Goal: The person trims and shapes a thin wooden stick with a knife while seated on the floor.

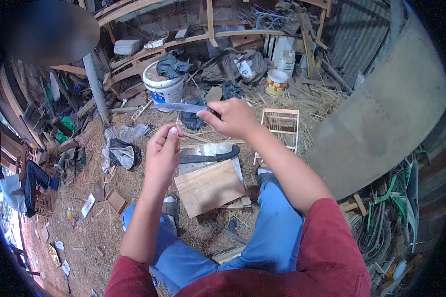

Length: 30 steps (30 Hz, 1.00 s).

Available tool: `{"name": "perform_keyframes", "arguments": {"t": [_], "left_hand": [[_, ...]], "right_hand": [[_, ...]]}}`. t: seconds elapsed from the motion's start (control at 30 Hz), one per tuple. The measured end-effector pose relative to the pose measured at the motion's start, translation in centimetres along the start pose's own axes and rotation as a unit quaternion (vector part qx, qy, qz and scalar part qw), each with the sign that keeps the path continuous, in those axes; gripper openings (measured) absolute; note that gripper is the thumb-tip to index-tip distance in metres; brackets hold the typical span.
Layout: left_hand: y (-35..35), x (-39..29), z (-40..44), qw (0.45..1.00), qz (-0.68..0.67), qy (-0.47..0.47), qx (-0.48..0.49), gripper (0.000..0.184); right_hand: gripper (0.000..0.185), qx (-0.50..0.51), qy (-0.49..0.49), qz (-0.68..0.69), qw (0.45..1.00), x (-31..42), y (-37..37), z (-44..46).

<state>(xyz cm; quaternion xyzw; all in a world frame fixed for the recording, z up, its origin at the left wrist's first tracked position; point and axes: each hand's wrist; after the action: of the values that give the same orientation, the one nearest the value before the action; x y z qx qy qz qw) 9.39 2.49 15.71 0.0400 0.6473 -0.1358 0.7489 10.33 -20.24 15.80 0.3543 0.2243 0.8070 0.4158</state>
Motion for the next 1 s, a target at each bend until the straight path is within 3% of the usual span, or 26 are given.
{"name": "perform_keyframes", "arguments": {"t": [0.1, 0.23, 0.37, 0.43, 0.5, 0.63, 0.77, 0.83, 0.93, 1.0], "left_hand": [[-0.1, 1.0, -0.3, 0.999, 0.038, 0.027, -0.016, 0.020], [0.1, 1.6, 0.2, 0.996, 0.062, -0.063, -0.028, 0.019], [-0.1, 1.4, -0.4, 0.996, 0.078, 0.002, -0.037, 0.020], [-0.3, 1.1, -0.3, 0.997, 0.068, -0.002, -0.041, 0.019], [0.0, 1.1, 0.1, 0.999, 0.043, -0.020, -0.017, 0.019], [-0.5, 0.9, -0.4, 0.998, 0.050, -0.017, -0.027, 0.020], [-0.1, 2.6, 0.7, 0.998, 0.041, -0.042, -0.025, 0.020], [0.0, 1.8, 0.1, 0.998, 0.057, 0.019, -0.021, 0.020], [0.3, 1.7, 0.6, 1.000, 0.026, -0.001, -0.013, 0.020], [0.1, 1.6, 0.5, 0.999, 0.038, -0.001, -0.010, 0.020]], "right_hand": [[0.048, 0.025, 0.079, -0.015, 0.996, 1.6, -0.5, -1.2], [0.049, 0.027, 0.050, -0.007, 0.998, 0.4, -0.5, -0.6], [0.044, 0.008, 0.115, 0.004, 0.993, 1.2, -1.0, -1.2], [0.044, 0.015, 0.114, -0.018, 0.993, 0.7, -0.6, -0.7], [0.044, 0.011, 0.047, -0.022, 0.999, 0.3, -0.7, -0.4], [0.051, 0.001, 0.102, -0.023, 0.995, 0.6, -0.5, -0.7], [0.050, 0.041, 0.065, -0.025, 0.997, 0.8, -1.3, -1.2], [0.052, 0.003, 0.094, -0.011, 0.996, 0.1, -1.7, -1.1], [0.056, 0.038, -0.058, -0.020, 0.997, -1.1, -0.6, 0.0], [0.056, 0.028, -0.078, -0.015, 0.996, -1.6, -0.7, -0.2]]}}
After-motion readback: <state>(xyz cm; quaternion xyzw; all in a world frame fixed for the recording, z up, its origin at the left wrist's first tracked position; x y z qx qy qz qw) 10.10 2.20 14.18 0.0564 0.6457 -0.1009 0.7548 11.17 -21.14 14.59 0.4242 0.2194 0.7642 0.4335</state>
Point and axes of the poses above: each hand's wrist, its own z-axis towards the middle knuckle, its own y-axis out of the back of the hand, x = y × z, and after that the axes turned 7 degrees about -x, right-handed
